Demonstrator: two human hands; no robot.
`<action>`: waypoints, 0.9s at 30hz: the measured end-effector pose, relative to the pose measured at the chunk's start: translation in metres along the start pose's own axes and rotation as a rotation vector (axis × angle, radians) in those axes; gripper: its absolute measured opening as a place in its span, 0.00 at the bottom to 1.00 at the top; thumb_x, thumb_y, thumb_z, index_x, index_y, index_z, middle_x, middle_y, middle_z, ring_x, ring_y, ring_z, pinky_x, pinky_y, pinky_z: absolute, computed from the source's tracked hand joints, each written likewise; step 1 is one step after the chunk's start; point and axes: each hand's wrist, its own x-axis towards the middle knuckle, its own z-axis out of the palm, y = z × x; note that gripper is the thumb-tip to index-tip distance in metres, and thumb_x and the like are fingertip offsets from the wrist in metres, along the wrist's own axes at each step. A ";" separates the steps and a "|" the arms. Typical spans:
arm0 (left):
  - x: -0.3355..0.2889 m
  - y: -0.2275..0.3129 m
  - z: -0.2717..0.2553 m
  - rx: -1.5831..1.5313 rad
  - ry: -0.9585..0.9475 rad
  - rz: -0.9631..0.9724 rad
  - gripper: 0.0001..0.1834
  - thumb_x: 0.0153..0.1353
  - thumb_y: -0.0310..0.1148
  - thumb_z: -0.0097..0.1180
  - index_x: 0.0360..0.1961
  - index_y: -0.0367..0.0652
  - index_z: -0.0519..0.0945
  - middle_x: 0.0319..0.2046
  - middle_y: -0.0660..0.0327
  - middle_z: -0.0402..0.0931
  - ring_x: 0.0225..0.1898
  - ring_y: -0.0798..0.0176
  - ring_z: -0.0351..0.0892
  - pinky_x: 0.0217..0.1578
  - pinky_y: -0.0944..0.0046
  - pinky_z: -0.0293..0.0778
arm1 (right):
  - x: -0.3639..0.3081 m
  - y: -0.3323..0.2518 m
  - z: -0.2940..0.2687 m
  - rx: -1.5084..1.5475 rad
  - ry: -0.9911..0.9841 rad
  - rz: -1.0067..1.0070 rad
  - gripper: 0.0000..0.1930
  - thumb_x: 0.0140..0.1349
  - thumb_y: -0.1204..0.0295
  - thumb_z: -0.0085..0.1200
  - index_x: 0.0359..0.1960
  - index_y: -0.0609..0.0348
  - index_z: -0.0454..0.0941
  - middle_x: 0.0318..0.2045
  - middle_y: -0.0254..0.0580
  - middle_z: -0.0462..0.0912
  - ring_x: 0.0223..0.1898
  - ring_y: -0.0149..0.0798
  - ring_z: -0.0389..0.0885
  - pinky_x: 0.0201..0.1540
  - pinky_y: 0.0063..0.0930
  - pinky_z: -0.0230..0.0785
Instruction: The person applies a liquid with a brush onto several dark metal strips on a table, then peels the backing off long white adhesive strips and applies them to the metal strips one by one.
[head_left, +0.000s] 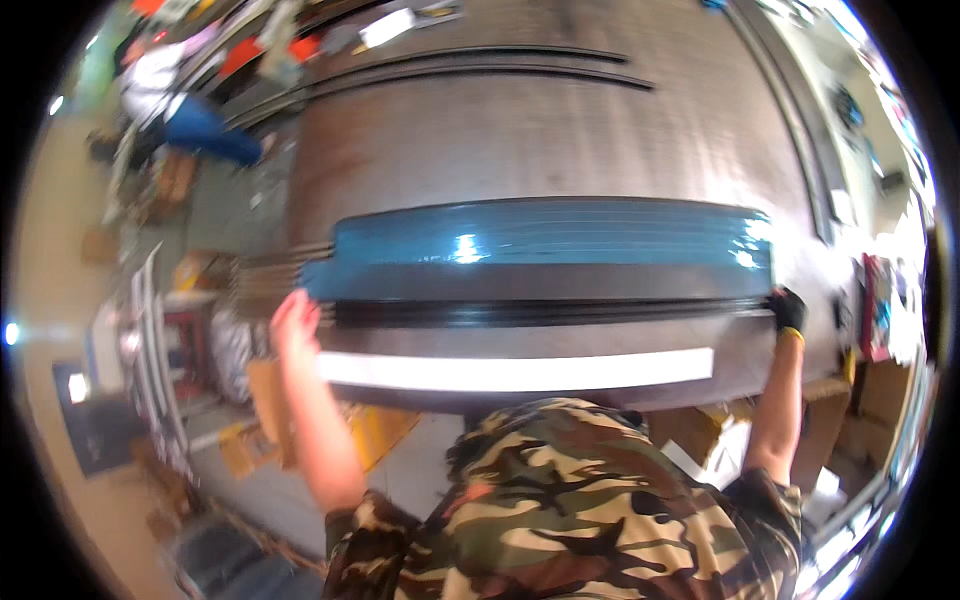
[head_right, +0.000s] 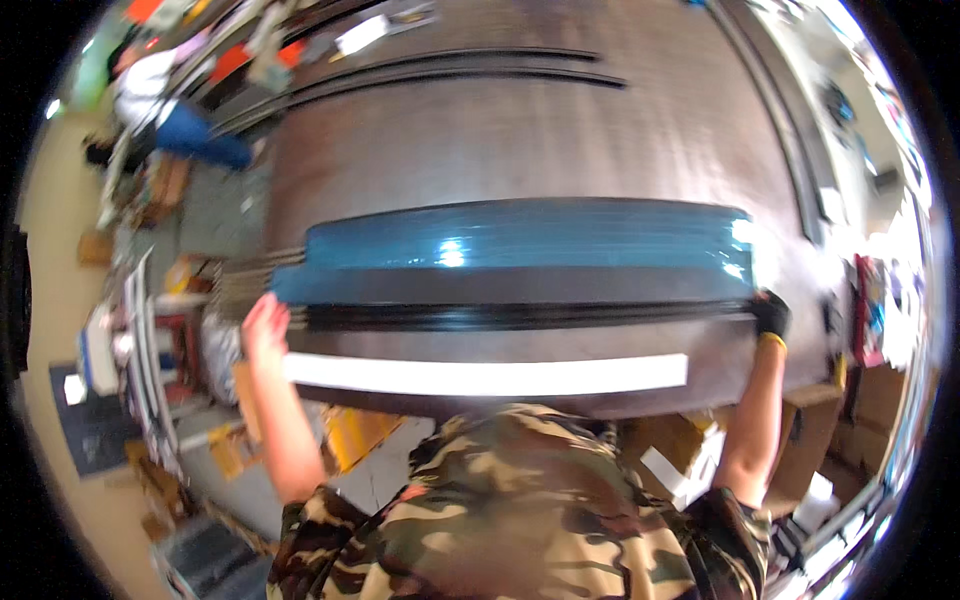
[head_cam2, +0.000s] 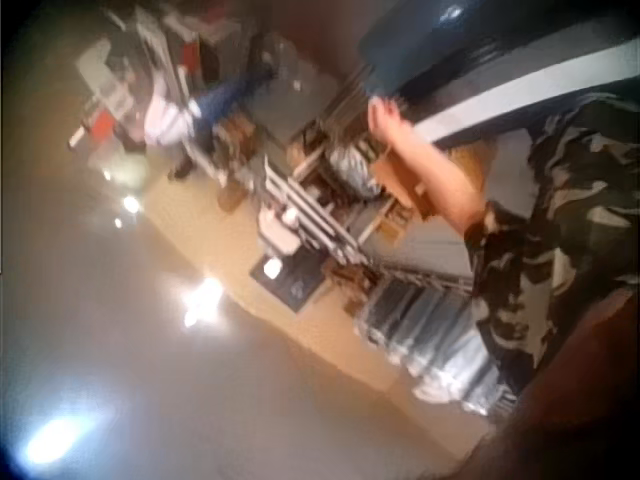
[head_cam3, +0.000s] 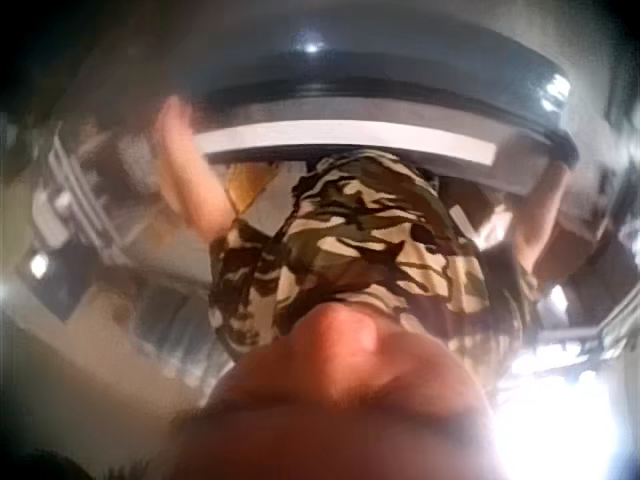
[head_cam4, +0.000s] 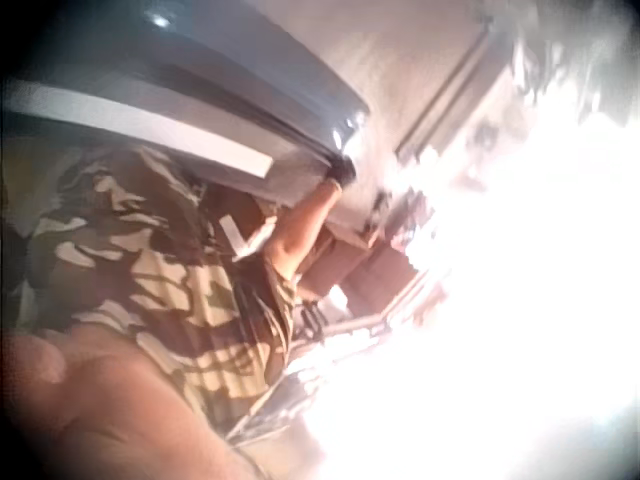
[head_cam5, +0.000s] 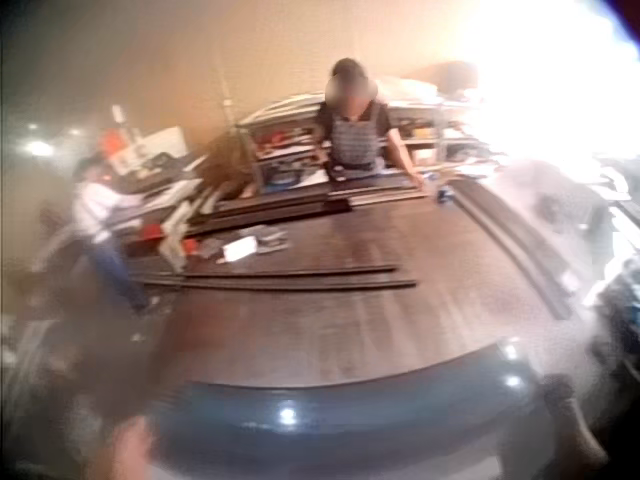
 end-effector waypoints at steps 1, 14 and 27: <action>-0.011 0.000 -0.014 0.009 0.048 0.058 0.17 0.55 0.32 0.69 0.45 0.41 0.81 0.37 0.59 0.83 0.39 0.64 0.81 0.42 0.64 0.77 | -0.007 -0.022 0.029 0.016 -0.019 0.033 0.16 0.61 0.59 0.57 0.36 0.61 0.84 0.27 0.41 0.85 0.34 0.34 0.84 0.37 0.33 0.75; 0.000 -0.078 -0.006 0.412 0.268 0.402 0.08 0.53 0.31 0.69 0.36 0.44 0.89 0.62 0.57 0.70 0.71 0.52 0.52 0.69 0.56 0.51 | 0.027 -0.013 0.021 -0.275 0.051 0.078 0.18 0.58 0.66 0.65 0.47 0.64 0.83 0.36 0.38 0.86 0.36 0.31 0.81 0.43 0.26 0.73; 0.001 -0.091 -0.007 0.542 0.294 0.470 0.09 0.50 0.31 0.70 0.34 0.45 0.89 0.63 0.56 0.70 0.70 0.48 0.55 0.70 0.55 0.50 | 0.033 0.009 0.017 -0.007 0.054 0.042 0.17 0.57 0.63 0.65 0.44 0.63 0.85 0.37 0.41 0.87 0.39 0.34 0.83 0.45 0.29 0.74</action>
